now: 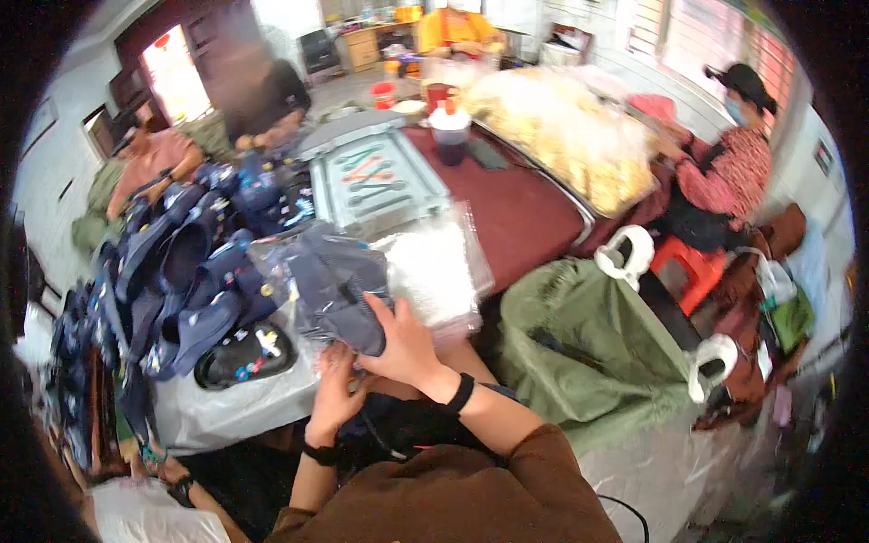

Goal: The recorder is packing finished shoes into clear plastic bags and then placing those into a larger collection bag.

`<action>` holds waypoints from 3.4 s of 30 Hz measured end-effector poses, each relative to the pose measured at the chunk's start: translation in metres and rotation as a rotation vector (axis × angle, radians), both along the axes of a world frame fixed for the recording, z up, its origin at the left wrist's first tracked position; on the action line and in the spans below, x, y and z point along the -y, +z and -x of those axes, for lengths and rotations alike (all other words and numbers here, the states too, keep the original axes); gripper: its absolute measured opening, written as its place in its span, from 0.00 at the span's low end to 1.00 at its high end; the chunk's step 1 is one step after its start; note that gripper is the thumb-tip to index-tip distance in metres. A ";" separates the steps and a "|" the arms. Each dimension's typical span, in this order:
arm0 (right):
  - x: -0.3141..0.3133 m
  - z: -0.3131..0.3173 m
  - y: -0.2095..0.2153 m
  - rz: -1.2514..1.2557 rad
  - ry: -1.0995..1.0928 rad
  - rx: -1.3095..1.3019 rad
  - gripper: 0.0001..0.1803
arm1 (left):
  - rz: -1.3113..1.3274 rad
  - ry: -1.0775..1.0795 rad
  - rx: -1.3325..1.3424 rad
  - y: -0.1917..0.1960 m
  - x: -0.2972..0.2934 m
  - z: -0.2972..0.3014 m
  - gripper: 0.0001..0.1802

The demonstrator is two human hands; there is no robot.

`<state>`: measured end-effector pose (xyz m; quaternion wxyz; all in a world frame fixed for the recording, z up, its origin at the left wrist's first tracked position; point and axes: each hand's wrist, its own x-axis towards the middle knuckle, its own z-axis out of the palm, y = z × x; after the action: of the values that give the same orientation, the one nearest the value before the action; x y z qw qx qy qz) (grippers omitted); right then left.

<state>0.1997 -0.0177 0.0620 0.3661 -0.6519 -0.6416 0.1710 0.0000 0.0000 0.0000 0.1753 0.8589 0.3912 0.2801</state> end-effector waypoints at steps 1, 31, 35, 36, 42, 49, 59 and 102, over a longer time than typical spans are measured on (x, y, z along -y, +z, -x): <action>-0.002 0.001 0.002 -0.017 0.025 -0.063 0.50 | -0.013 -0.025 -0.001 0.019 -0.001 0.006 0.38; 0.264 -0.376 -0.017 0.390 -0.641 -1.009 0.19 | 0.039 -1.114 -0.876 -0.063 0.034 -0.298 0.08; 0.276 -0.427 -0.079 0.629 -0.436 -0.371 0.21 | -0.125 -1.149 -0.743 -0.054 0.040 -0.266 0.06; 0.260 -0.416 -0.070 0.882 -0.596 -0.238 0.25 | -0.137 -1.133 -0.708 -0.055 0.038 -0.257 0.06; 0.253 -0.414 -0.083 1.234 -0.707 0.118 0.32 | -0.174 -1.117 -0.626 -0.052 0.038 -0.254 0.04; 0.194 -0.385 -0.173 1.416 -0.540 0.234 0.44 | -0.164 -1.087 -0.632 -0.051 0.037 -0.242 0.03; 0.139 -0.338 -0.220 0.790 -0.551 -0.005 0.64 | -0.130 -1.082 -0.563 -0.054 0.032 -0.238 0.04; 0.002 -0.057 -0.032 -0.232 0.086 0.261 0.35 | -0.140 0.298 0.292 0.056 0.013 0.030 0.19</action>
<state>0.2568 -0.0198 0.0304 0.3450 -0.5940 -0.7263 0.0253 -0.0300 -0.0132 0.0559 0.1265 0.7521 0.4636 0.4510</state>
